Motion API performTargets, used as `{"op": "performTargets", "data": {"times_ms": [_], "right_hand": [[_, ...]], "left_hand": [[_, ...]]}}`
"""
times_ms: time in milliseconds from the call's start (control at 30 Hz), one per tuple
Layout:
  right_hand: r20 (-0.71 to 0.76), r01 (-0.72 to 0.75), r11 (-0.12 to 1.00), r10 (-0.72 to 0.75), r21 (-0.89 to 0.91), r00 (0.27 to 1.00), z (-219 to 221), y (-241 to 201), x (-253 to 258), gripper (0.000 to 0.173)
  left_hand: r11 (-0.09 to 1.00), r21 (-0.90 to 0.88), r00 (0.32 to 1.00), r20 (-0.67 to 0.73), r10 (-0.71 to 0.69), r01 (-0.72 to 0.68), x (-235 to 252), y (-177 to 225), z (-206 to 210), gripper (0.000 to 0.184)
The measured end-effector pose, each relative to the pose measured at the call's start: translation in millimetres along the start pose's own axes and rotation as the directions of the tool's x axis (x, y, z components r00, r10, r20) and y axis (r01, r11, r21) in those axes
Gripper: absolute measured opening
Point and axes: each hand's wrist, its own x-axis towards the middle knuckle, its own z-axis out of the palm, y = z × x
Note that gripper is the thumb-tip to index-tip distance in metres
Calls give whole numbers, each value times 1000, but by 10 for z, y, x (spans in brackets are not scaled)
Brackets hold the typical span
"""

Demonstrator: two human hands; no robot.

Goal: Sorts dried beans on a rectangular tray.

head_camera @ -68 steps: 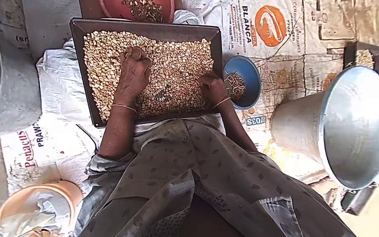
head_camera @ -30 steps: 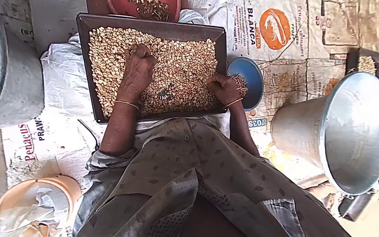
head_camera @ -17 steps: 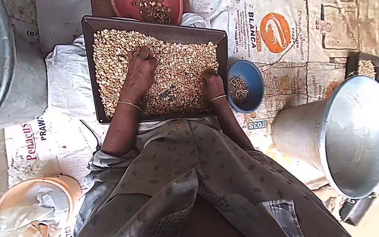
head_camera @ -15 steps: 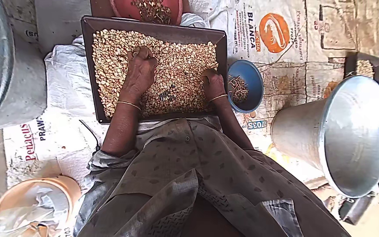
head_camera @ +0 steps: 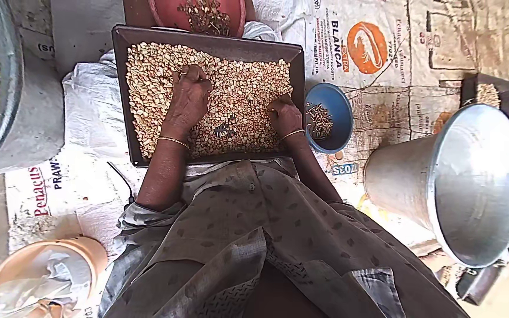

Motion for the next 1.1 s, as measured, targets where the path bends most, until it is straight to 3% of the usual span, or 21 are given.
{"op": "performTargets", "data": {"times_ms": [100, 167, 300, 367, 433, 533, 600, 800, 967, 1100], "right_hand": [[1, -20, 997, 20, -75, 1000, 23, -79, 10, 25], [-59, 10, 1000, -11, -15, 998, 49, -43, 0, 25], [-237, 128, 912, -35, 390, 971, 68, 134, -14, 21], [-211, 128, 749, 16, 650, 977, 49, 192, -33, 20], [-184, 110, 657, 45, 746, 982, 8, 218, -82, 18], [-230, 169, 851, -58, 498, 971, -50, 265, -97, 18], [-163, 187, 940, -145, 287, 976, -91, 235, -70, 22], [-8, 98, 992, -98, 76, 995, 32, 39, 43, 26], [-74, 71, 997, -69, 29, 995, 71, -50, -17, 28], [-45, 82, 996, -83, -29, 995, 86, -87, -17, 27]], "left_hand": [[1000, -6, 1000, -4, 5, -5, -5, -2, -1, 24], [1000, -14, 1000, -1, -2, 2, -5, 4, -7, 25], [1000, -13, 1000, 8, -10, 10, -6, 16, -16, 24], [1000, -20, 1000, 10, -8, 8, -3, 15, -19, 24], [1000, -20, 1000, 10, -5, 5, -12, 10, -16, 24], [1000, -21, 1000, 5, -15, 15, -12, 7, -14, 24], [1000, -20, 1000, 6, -13, 14, -2, 1, 1, 25], [1000, -20, 1000, 4, -13, 13, -5, -23, 13, 25], [1000, -19, 1000, 1, -11, 11, 3, -26, 19, 25], [1000, -20, 1000, 2, -6, 6, -5, -17, 10, 25]]}}
